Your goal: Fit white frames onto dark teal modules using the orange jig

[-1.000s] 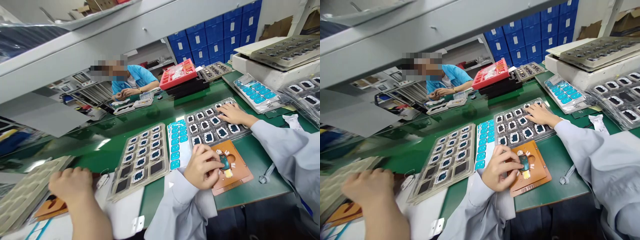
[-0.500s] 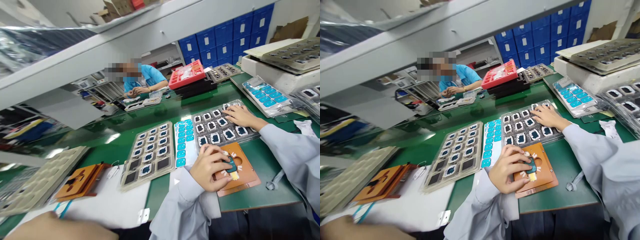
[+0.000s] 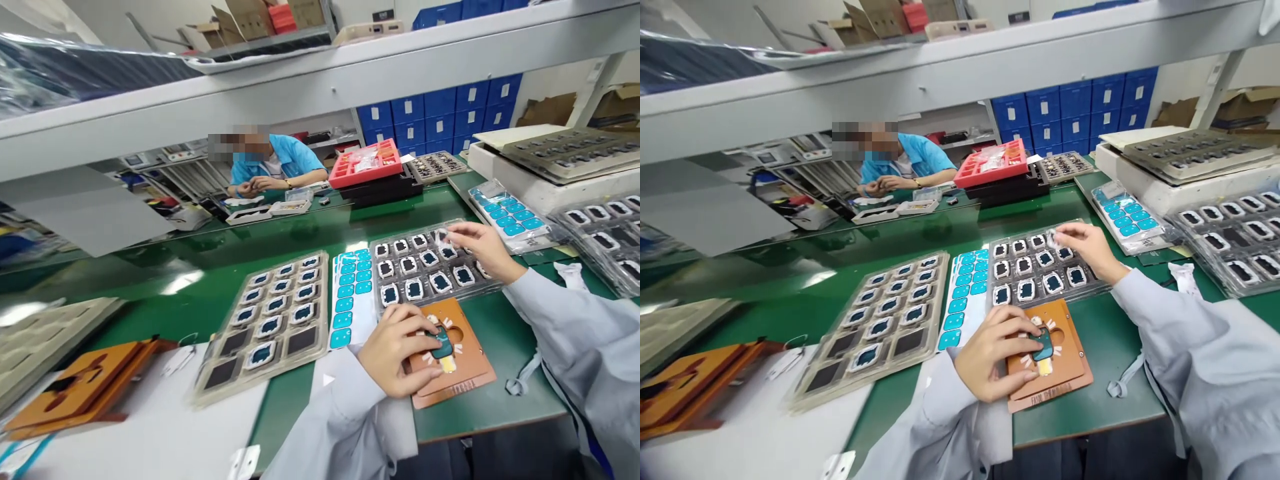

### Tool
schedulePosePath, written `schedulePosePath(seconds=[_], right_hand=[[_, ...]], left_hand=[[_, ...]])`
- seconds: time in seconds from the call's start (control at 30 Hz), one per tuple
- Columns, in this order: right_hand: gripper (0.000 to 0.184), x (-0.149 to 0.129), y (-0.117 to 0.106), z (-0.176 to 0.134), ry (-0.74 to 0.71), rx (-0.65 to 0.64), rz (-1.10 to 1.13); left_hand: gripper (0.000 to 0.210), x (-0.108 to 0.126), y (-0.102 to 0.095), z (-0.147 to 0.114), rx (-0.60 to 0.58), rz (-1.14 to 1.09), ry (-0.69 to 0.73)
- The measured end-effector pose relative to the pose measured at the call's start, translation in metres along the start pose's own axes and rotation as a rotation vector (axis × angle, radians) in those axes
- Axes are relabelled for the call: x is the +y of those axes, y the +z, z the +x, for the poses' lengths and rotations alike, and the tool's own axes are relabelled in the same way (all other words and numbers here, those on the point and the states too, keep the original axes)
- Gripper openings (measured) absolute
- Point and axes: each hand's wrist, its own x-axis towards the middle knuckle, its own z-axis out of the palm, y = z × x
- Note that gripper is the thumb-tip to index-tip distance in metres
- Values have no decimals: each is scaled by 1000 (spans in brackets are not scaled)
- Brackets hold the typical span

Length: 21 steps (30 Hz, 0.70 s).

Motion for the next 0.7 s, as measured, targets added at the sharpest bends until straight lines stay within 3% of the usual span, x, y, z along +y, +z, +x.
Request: schedulePosePath(seconds=[0.1,0.2,0.27,0.37,0.47,0.6,0.7], right_hand=[[45,-29,0,-43,75,-81,120],[31,-50,2,-81,201,-260,348],[23,-58,3,-96,140,-287,332],[15,-61,4,-101,-57,-262,120],[16,-59,3,-102,-176,-249,-61],[20,-54,4,-109,-191,-318,-7],[20,-54,1,-109,-326,-397,97]], left_hand=[[28,-1,0,0,-4,-7,11],[25,-1,1,0,33,-23,47],[24,-1,1,0,39,-14,55],[23,0,-1,1,-4,26,46],[24,1,0,0,31,31,46],[23,2,0,1,25,29,48],[23,4,-2,3,-9,59,40]])
